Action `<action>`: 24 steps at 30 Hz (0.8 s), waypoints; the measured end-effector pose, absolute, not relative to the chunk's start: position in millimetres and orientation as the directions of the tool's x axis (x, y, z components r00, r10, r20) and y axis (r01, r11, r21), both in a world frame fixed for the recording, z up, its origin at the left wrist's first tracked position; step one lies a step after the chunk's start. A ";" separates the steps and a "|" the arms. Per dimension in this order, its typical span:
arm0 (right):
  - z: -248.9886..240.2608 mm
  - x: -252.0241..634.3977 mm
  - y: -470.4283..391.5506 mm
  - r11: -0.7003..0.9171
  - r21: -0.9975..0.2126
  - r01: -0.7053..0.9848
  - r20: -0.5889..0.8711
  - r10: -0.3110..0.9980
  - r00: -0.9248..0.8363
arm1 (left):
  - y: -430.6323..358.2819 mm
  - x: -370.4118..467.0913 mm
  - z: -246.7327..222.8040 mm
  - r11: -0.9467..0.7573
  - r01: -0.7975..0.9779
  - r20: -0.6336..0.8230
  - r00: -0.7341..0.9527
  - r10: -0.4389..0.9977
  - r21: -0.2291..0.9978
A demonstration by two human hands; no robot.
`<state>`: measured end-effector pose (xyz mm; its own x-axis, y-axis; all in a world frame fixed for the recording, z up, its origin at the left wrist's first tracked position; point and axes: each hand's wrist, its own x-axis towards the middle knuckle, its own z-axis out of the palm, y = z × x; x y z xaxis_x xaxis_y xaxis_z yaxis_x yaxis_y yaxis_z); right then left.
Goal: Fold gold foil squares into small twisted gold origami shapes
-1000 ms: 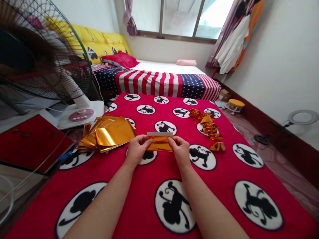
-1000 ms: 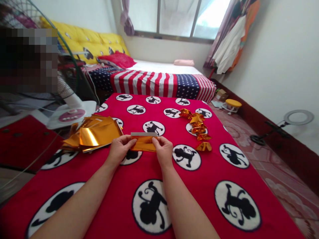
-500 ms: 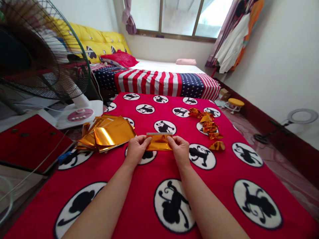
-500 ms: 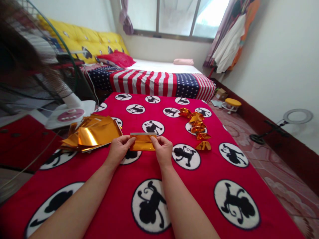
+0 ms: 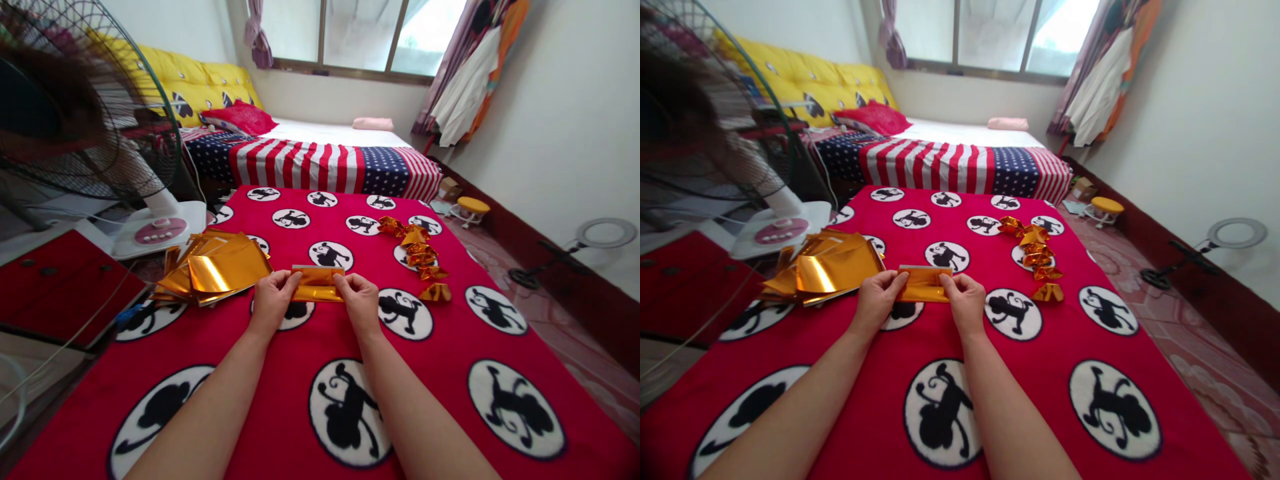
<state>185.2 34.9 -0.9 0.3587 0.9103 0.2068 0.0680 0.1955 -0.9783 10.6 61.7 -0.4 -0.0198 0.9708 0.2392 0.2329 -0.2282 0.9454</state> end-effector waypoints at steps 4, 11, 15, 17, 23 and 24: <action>-0.8 184.6 34.8 0.190 -0.981 0.045 0.193 0.919 0.345 | 59.9 10.5 3.1 -0.251 0.297 0.276 -0.045 0.960 0.921; 0.5 184.2 33.7 0.196 -0.980 0.038 0.197 0.916 0.349 | 58.6 9.7 5.6 -0.254 0.343 0.291 -0.058 0.955 0.904; 0.4 184.4 33.9 0.202 -0.978 0.041 0.204 0.914 0.350 | 59.0 9.6 4.9 -0.255 0.357 0.294 -0.060 0.954 0.899; 0.3 184.5 34.1 0.203 -0.978 0.036 0.202 0.911 0.360 | 59.4 9.8 4.4 -0.259 0.373 0.302 -0.060 0.951 0.891; -2.0 184.7 34.0 0.200 -0.979 0.031 0.196 0.901 0.387 | 59.6 10.7 3.3 -0.272 0.397 0.322 -0.063 0.945 0.877; -2.5 184.7 33.9 0.202 -0.979 0.040 0.201 0.898 0.392 | 59.8 10.8 2.9 -0.273 0.401 0.324 -0.065 0.944 0.875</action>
<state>184.7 33.9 -2.5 0.3919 0.8978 0.2010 0.0396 0.2018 -0.9786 10.8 59.8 2.9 -0.0652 0.9438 0.3241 0.4007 -0.2727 0.8747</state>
